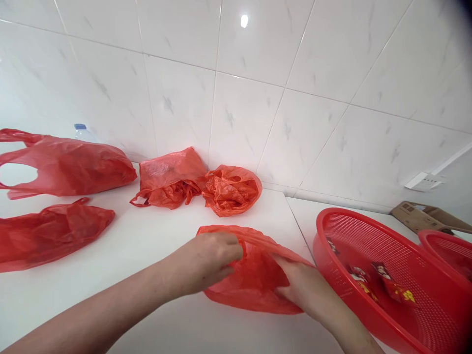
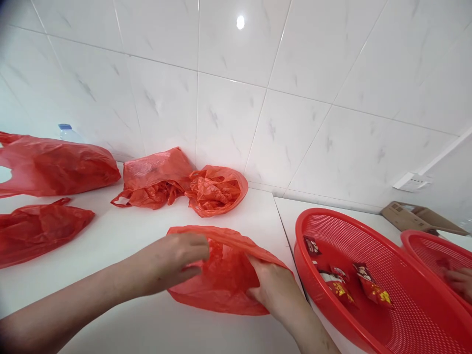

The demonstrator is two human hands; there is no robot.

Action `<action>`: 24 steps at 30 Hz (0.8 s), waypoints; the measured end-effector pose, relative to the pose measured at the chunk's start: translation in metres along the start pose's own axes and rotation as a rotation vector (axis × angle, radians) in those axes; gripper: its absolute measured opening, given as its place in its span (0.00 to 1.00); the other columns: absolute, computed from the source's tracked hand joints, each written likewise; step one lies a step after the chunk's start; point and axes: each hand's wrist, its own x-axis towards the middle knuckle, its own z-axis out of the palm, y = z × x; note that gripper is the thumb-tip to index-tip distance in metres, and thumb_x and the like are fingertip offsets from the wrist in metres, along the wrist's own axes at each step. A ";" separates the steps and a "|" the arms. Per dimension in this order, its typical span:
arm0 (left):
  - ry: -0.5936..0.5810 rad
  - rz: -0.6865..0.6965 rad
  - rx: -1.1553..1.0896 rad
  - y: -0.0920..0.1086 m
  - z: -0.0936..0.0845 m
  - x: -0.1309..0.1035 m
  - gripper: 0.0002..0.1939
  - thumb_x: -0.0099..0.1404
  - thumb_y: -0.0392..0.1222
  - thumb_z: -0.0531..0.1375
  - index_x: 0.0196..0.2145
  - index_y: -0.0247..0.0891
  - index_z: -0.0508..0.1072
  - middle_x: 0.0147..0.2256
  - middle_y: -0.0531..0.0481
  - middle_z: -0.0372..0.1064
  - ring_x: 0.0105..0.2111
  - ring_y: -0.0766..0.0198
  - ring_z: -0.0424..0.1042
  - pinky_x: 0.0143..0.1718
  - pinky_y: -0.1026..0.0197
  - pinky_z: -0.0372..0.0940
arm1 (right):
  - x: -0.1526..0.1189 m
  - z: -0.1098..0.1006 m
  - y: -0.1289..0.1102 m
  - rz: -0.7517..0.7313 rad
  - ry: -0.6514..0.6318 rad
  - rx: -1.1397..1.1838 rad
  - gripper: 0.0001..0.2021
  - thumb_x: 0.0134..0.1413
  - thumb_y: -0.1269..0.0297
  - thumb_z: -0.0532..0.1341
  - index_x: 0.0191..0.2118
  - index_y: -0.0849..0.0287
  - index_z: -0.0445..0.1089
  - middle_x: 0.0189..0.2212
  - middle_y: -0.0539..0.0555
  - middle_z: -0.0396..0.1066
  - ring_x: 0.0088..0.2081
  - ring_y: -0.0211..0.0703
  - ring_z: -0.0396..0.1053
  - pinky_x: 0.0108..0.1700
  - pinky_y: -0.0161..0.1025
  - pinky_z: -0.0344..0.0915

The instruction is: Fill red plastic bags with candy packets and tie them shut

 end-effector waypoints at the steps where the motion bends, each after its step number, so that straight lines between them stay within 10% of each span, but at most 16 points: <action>1: 0.114 -0.020 0.040 -0.003 -0.003 0.000 0.11 0.58 0.33 0.57 0.38 0.42 0.73 0.40 0.47 0.70 0.39 0.57 0.69 0.40 0.58 0.62 | -0.003 0.000 -0.003 -0.011 -0.019 0.066 0.34 0.40 0.74 0.58 0.56 0.41 0.61 0.42 0.48 0.74 0.37 0.46 0.73 0.34 0.37 0.67; 4: 0.426 -0.271 0.031 -0.014 -0.006 -0.004 0.25 0.56 0.41 0.62 0.52 0.45 0.66 0.55 0.41 0.60 0.55 0.45 0.59 0.52 0.45 0.56 | -0.007 0.004 -0.004 -0.007 -0.026 0.206 0.27 0.44 0.70 0.60 0.53 0.45 0.66 0.37 0.49 0.75 0.34 0.44 0.73 0.33 0.36 0.68; 10: -0.063 -0.684 -1.199 -0.024 -0.005 -0.017 0.16 0.54 0.48 0.64 0.40 0.41 0.73 0.33 0.48 0.74 0.32 0.54 0.74 0.31 0.59 0.68 | -0.018 -0.003 0.001 -0.050 0.105 0.304 0.16 0.50 0.66 0.60 0.46 0.50 0.73 0.41 0.52 0.75 0.42 0.46 0.73 0.44 0.42 0.68; 13: -0.010 -0.725 -1.560 -0.020 -0.005 -0.010 0.18 0.53 0.44 0.66 0.43 0.41 0.72 0.34 0.50 0.75 0.35 0.55 0.75 0.35 0.59 0.69 | -0.033 -0.030 0.001 -0.195 0.393 0.261 0.11 0.53 0.67 0.59 0.41 0.52 0.75 0.42 0.53 0.74 0.47 0.46 0.70 0.50 0.45 0.65; 16: 0.148 -0.863 -1.637 -0.019 -0.001 0.001 0.14 0.54 0.44 0.66 0.39 0.38 0.74 0.33 0.49 0.75 0.32 0.56 0.76 0.32 0.60 0.70 | -0.042 -0.066 0.018 0.059 0.680 0.215 0.08 0.54 0.61 0.59 0.38 0.53 0.74 0.39 0.54 0.75 0.42 0.47 0.72 0.42 0.42 0.68; 19: 0.266 -0.963 -1.695 -0.020 0.009 0.006 0.12 0.55 0.43 0.65 0.37 0.37 0.74 0.34 0.46 0.75 0.32 0.56 0.76 0.31 0.60 0.71 | -0.045 -0.092 0.059 0.404 0.563 0.219 0.13 0.52 0.55 0.59 0.42 0.53 0.73 0.39 0.56 0.75 0.38 0.49 0.73 0.33 0.40 0.68; 24: 0.202 -1.000 -1.794 -0.020 0.036 0.001 0.11 0.56 0.46 0.64 0.35 0.39 0.74 0.34 0.48 0.75 0.32 0.59 0.75 0.32 0.61 0.71 | -0.047 -0.098 0.119 0.499 0.302 0.055 0.25 0.34 0.58 0.68 0.45 0.52 0.74 0.38 0.57 0.76 0.43 0.57 0.71 0.34 0.42 0.64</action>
